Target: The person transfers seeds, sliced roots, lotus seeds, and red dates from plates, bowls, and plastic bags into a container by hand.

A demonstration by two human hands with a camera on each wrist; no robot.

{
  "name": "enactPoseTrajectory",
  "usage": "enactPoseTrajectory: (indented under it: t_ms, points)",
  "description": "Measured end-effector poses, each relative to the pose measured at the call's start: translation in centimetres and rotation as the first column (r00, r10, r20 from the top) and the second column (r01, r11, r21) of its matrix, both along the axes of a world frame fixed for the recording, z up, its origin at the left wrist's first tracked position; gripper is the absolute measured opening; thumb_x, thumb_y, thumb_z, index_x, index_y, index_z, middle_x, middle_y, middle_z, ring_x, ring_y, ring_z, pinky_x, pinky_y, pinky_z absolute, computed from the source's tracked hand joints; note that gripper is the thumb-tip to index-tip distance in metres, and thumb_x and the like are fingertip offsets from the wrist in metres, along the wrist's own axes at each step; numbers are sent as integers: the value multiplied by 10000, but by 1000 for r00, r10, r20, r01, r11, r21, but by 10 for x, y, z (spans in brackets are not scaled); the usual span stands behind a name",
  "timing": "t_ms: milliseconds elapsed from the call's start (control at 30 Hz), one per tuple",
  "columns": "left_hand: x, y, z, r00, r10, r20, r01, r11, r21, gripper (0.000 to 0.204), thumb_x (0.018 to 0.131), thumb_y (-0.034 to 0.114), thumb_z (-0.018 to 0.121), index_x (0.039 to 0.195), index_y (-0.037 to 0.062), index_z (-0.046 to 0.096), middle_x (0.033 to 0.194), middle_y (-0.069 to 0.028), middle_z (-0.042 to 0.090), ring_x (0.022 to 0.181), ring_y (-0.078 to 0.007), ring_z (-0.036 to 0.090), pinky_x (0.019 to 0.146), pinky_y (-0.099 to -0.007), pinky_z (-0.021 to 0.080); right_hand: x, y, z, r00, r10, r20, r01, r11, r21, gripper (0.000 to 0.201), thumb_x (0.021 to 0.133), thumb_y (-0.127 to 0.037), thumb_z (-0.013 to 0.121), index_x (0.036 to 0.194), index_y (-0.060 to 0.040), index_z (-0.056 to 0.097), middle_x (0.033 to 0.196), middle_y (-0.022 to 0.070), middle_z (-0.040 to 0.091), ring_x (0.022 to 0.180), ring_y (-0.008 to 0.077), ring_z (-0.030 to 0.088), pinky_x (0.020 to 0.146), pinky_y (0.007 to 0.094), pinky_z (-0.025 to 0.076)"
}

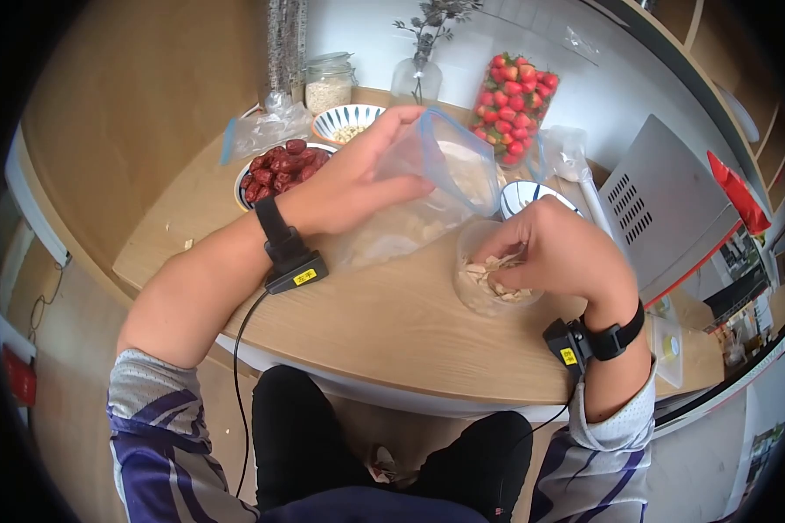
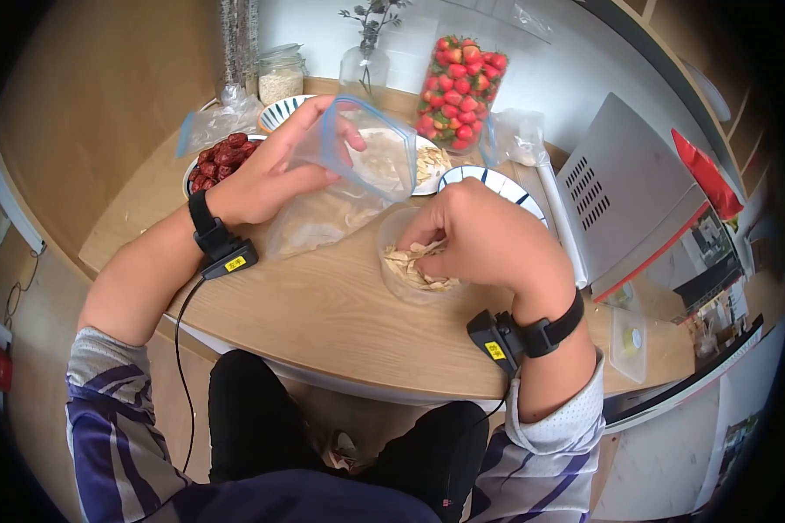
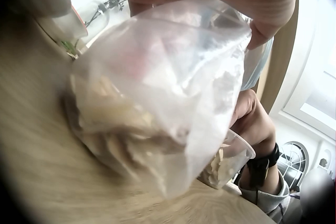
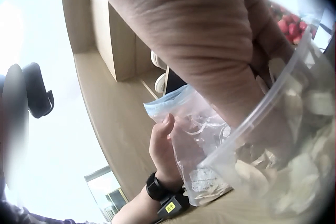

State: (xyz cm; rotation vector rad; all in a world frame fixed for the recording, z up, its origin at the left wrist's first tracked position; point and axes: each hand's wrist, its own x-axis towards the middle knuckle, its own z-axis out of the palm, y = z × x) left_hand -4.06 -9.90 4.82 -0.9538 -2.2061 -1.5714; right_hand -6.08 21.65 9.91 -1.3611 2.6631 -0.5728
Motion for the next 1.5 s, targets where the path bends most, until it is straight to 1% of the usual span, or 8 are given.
enactPoseTrajectory:
  t_ms: [467,833,867,967,1067,1200,1400,1500]
  points:
    - [-2,-1,-2,999,-32,16,31,999,27,799,1023,-6,630,1771,62,359,1483,-90,617,1325,-197,612,1164,-393,505,-22,22,17,968,-14,252,104,933,-345,229,900,-15,937,1128,-11,918,912,15,838,873,72,763,794,248,606]
    - [6,5,4,994,-101,50,99,995,28,848,1035,-3,743,1769,63,325,1525,-95,602,1430,-171,580,1209,-371,506,-21,-3,20,990,-33,138,131,583,-802,325,988,49,898,1305,72,831,1099,110,871,1001,136,826,917,280,678]
    - [7,5,3,995,-86,45,85,996,35,846,1035,-1,747,1767,62,327,1525,-94,602,1438,-170,577,1214,-370,505,-19,-17,14,998,-27,63,67,580,-812,282,1023,-7,887,1292,69,846,1104,107,877,998,137,822,919,283,673]
    - [5,8,-2,997,-68,28,67,997,31,837,1040,4,754,1762,59,334,1528,-93,605,1453,-171,574,1225,-370,501,-5,-51,1,998,-62,-21,39,821,-570,244,1066,-69,861,1271,63,864,1115,104,884,1011,136,815,918,289,669]
    - [2,5,-5,997,-76,4,75,997,12,826,1046,10,756,1758,55,337,1531,-99,610,1452,-176,579,1228,-372,500,7,-58,-3,985,-134,-112,43,809,-586,238,1100,-118,835,1257,57,876,1137,104,888,1019,133,806,917,295,664]
    - [5,4,0,997,-71,32,70,997,35,818,1051,28,765,1751,53,343,1522,-96,616,1446,-172,581,1229,-375,498,-10,-33,1,995,46,89,38,645,-763,247,1127,-81,788,1326,52,848,1216,152,877,1106,202,840,895,331,706]
    - [4,4,-1,1000,-23,-7,23,1000,-9,807,1052,35,759,1748,54,351,1488,-80,623,1418,-171,595,1225,-370,489,-19,-4,8,994,80,75,0,684,-729,214,1135,-47,758,1311,42,842,1182,147,880,1089,205,847,847,319,707]
    - [2,2,-1,1000,-11,-22,11,1000,-13,809,1047,25,748,1751,55,351,1487,-78,621,1408,-175,599,1220,-367,490,-34,25,17,990,34,135,53,808,-587,175,1104,-43,782,1248,24,856,1115,109,882,1015,180,838,814,291,682]
